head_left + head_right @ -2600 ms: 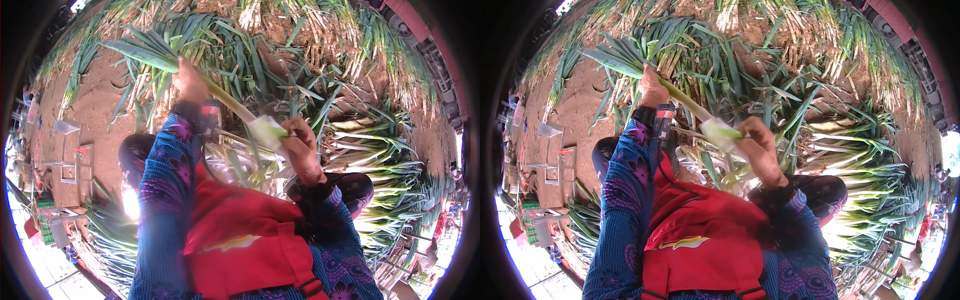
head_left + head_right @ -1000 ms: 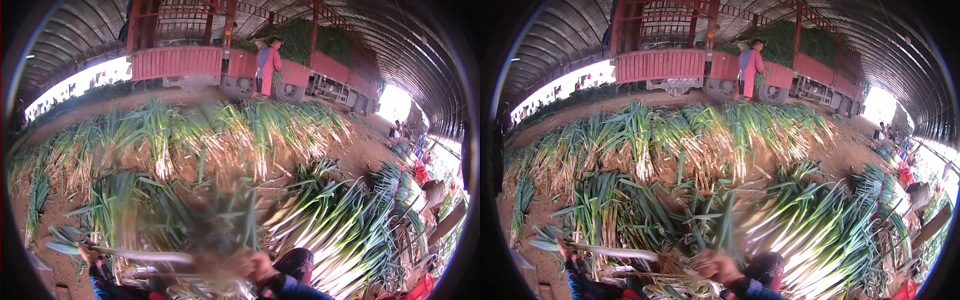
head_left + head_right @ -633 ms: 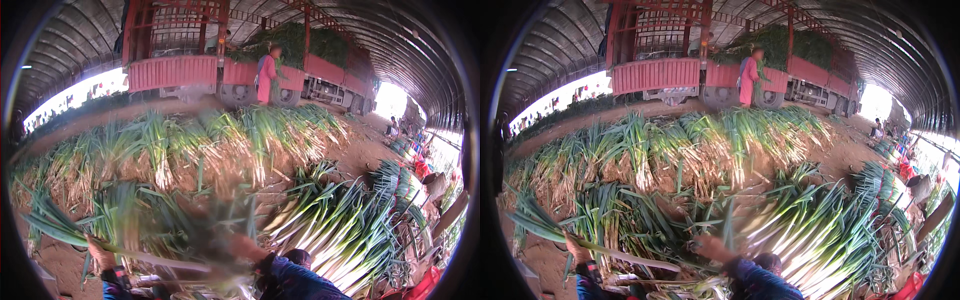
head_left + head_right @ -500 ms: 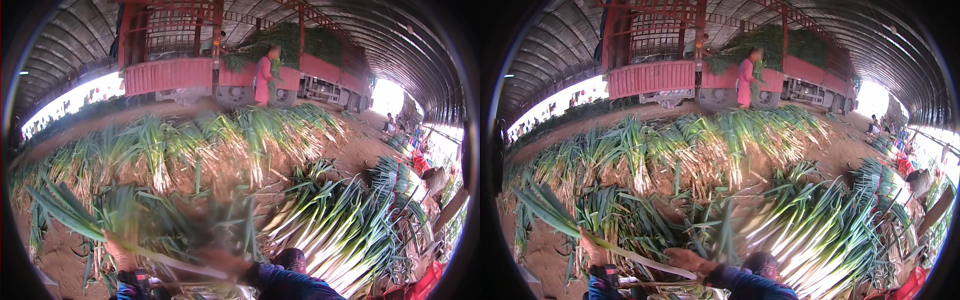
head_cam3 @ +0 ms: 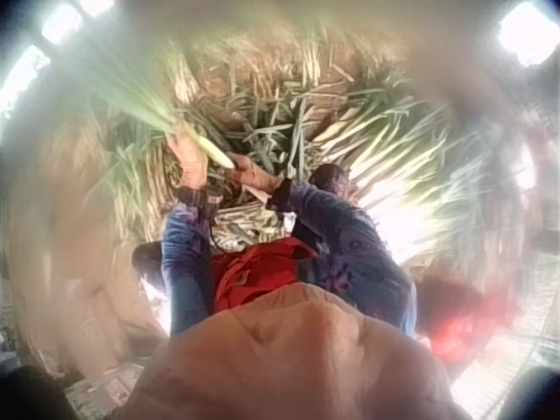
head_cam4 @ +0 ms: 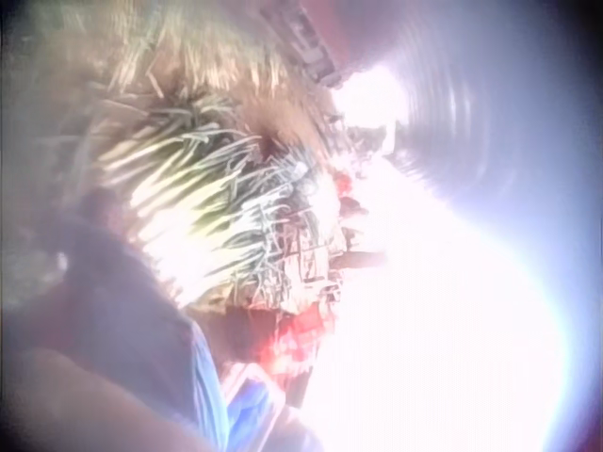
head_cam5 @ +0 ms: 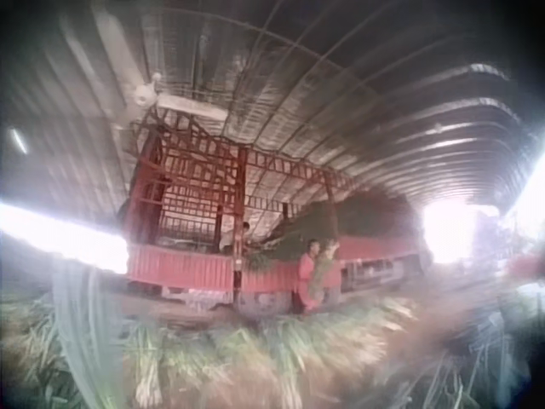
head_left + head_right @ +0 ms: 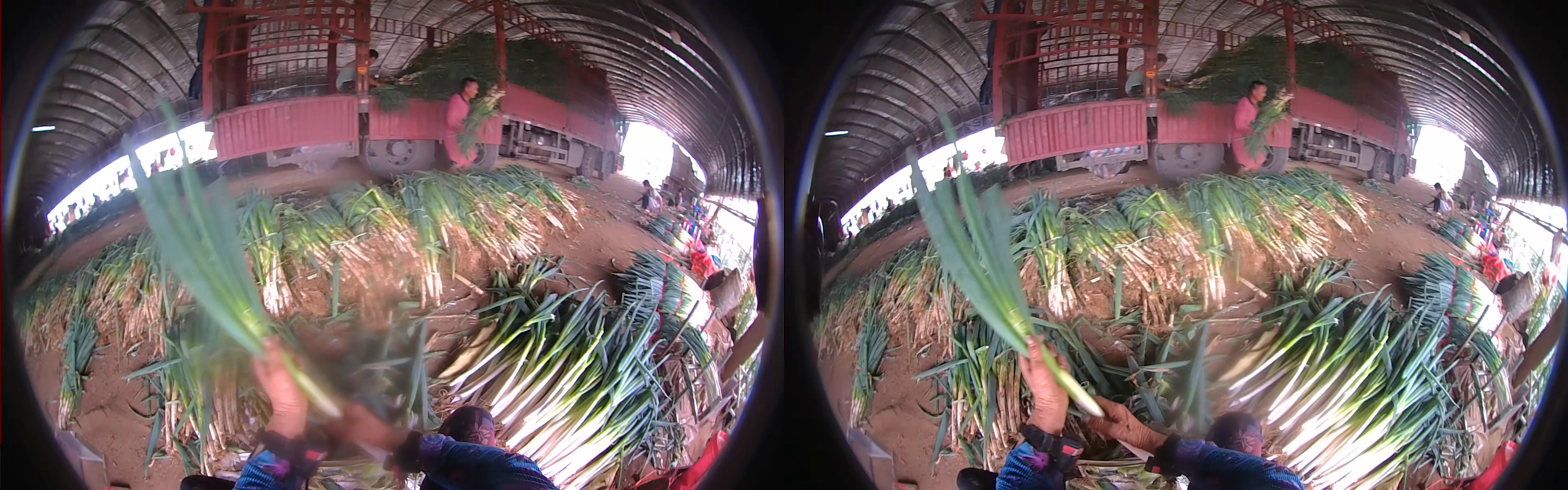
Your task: The person peels the outer layers from a leek by hand, wraps a plastic strip around the white part, and places it onto a pile. This process is repeated with other leeks, one at a time, while the person occasionally moves aside loose leaves to reach more leeks.
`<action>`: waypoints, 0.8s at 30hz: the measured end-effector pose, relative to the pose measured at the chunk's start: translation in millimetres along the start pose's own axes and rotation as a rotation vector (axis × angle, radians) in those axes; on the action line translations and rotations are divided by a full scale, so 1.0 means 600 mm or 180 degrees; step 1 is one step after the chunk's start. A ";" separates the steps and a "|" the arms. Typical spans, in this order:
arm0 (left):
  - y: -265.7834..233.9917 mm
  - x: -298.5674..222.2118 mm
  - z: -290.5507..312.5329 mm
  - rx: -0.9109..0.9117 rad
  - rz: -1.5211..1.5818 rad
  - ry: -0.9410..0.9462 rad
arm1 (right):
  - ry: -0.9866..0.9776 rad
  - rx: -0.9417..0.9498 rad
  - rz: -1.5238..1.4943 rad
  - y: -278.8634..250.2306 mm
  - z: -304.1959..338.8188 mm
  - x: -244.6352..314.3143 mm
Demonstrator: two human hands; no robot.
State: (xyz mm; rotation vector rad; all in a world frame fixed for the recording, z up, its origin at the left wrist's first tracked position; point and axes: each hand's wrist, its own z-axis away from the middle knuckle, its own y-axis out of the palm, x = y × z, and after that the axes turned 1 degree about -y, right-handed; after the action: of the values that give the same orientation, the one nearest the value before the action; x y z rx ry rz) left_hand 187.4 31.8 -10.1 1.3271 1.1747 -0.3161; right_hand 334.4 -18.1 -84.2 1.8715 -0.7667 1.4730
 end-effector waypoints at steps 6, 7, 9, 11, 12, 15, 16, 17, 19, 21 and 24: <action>0.038 0.018 -0.012 0.1345 0.0208 -0.0958 | 0.0070 -0.0699 -0.1008 -0.036 -0.011 0.015; 0.013 0.029 -0.030 0.1812 -0.0627 -0.0684 | 0.0000 -0.0870 -0.0835 -0.037 -0.011 0.033; 0.042 0.024 -0.029 0.1179 -0.0191 -0.1013 | 0.0170 -0.0812 -0.0953 -0.061 -0.017 0.038; 0.043 0.033 -0.037 0.1275 -0.0170 -0.1098 | 0.0193 -0.0971 -0.0929 -0.062 -0.017 0.048; 0.039 0.035 -0.036 0.1224 -0.0188 -0.1133 | 0.0142 -0.0913 -0.0721 -0.074 -0.019 0.032; 0.034 0.027 -0.027 0.1459 -0.0057 -0.1189 | 0.0002 -0.0823 -0.0415 -0.081 -0.019 -0.006; 0.033 0.019 -0.025 0.1551 -0.0224 -0.1121 | -0.0103 -0.0800 -0.0303 -0.083 -0.019 -0.010; 0.030 0.017 -0.020 0.1630 -0.0401 -0.1067 | -0.0093 -0.0798 -0.0316 -0.080 -0.014 -0.012; 0.030 0.019 -0.021 0.1574 -0.0551 -0.1029 | -0.0016 -0.0944 -0.0359 -0.076 -0.011 -0.011; 0.030 0.019 -0.019 0.1504 -0.0691 -0.0992 | -0.0014 -0.1121 0.0011 -0.076 -0.010 -0.023; 0.026 0.017 -0.023 0.1350 -0.0736 -0.1018 | -0.0067 -0.1332 0.0790 -0.073 -0.013 -0.025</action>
State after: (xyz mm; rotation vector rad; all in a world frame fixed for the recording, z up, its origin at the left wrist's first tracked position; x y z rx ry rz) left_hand 197.1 52.3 -6.9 1.4344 1.0198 -0.9525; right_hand 360.1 16.5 -103.0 1.5168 -1.2474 1.3105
